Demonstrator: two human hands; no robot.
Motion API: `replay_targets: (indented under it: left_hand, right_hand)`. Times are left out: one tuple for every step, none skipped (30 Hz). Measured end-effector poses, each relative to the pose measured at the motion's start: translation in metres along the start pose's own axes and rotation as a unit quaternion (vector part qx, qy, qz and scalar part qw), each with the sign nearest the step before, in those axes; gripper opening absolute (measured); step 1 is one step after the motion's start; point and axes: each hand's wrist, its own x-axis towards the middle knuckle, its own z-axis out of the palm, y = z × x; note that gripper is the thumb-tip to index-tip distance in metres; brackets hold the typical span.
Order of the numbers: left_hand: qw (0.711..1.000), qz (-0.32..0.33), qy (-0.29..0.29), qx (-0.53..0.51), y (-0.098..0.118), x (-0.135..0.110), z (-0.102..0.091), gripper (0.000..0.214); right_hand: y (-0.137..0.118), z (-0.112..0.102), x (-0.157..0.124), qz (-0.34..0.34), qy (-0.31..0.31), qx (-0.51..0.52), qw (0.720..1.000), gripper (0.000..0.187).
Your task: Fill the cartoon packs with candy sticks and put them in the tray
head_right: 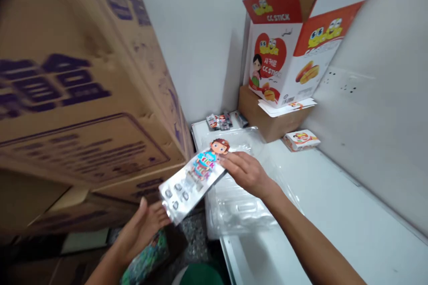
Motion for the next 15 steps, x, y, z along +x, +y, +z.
replay_targets:
  left_hand:
    - [0.999, -0.007, -0.033, -0.023, -0.003, -0.016, 0.003, 0.065]
    - [0.996, -0.015, -0.071, -0.047, -0.007, -0.032, 0.007, 0.072]
    - [0.992, -0.023, -0.109, -0.065, -0.011, -0.05, 0.011, 0.078]
    - [0.986, -0.035, -0.142, -0.077, -0.017, -0.069, 0.016, 0.081]
    - [0.983, -0.049, -0.158, -0.08, -0.024, -0.089, 0.02, 0.076]
    - [0.983, -0.058, -0.157, -0.077, -0.033, -0.111, 0.023, 0.067]
    - [0.985, -0.063, -0.141, -0.071, -0.043, -0.133, 0.024, 0.058]
    - [0.99, -0.061, -0.112, -0.065, -0.054, -0.155, 0.025, 0.05]
    - [0.994, -0.052, -0.078, -0.058, -0.066, -0.177, 0.023, 0.044]
    - [0.997, -0.039, -0.045, -0.052, -0.078, -0.197, 0.02, 0.041]
    - [0.998, -0.025, -0.021, -0.045, -0.089, -0.216, 0.016, 0.041]
    - [0.999, -0.01, -0.003, -0.035, -0.099, -0.232, 0.011, 0.041]
    - [1.0, 0.004, 0.01, -0.023, -0.108, -0.247, 0.006, 0.041]
    - [1.0, 0.014, 0.021, -0.007, -0.116, -0.26, 0.001, 0.041]
    - [0.999, 0.019, 0.028, 0.01, -0.121, -0.272, -0.004, 0.041]
  right_hand:
    - [-0.022, 0.0, 0.003, -0.034, -0.017, 0.015, 0.999, 0.047]
    - [-0.043, 0.0, 0.004, -0.065, -0.036, 0.028, 0.997, 0.046]
    - [-0.066, -0.001, 0.005, -0.095, -0.056, 0.041, 0.993, 0.046]
    - [-0.089, -0.002, 0.006, -0.12, -0.076, 0.053, 0.988, 0.045]
    - [-0.112, -0.004, 0.006, -0.139, -0.096, 0.065, 0.984, 0.044]
    - [-0.137, -0.006, 0.006, -0.143, -0.114, 0.077, 0.98, 0.044]
    - [-0.161, -0.009, 0.006, -0.131, -0.13, 0.089, 0.979, 0.044]
    - [-0.186, -0.013, 0.007, -0.102, -0.147, 0.105, 0.978, 0.044]
    - [-0.211, -0.017, 0.007, -0.062, -0.166, 0.132, 0.975, 0.043]
    - [-0.235, -0.02, 0.007, -0.018, -0.188, 0.171, 0.967, 0.042]
    - [-0.257, -0.023, 0.007, 0.025, -0.212, 0.222, 0.952, 0.04]
    - [-0.278, -0.025, 0.006, 0.065, -0.23, 0.278, 0.93, 0.038]
    - [-0.296, -0.027, 0.005, 0.109, -0.238, 0.332, 0.906, 0.036]
    - [-0.312, -0.028, 0.003, 0.16, -0.228, 0.373, 0.885, 0.035]
    - [-0.324, -0.029, 0.001, 0.213, -0.204, 0.401, 0.867, 0.037]
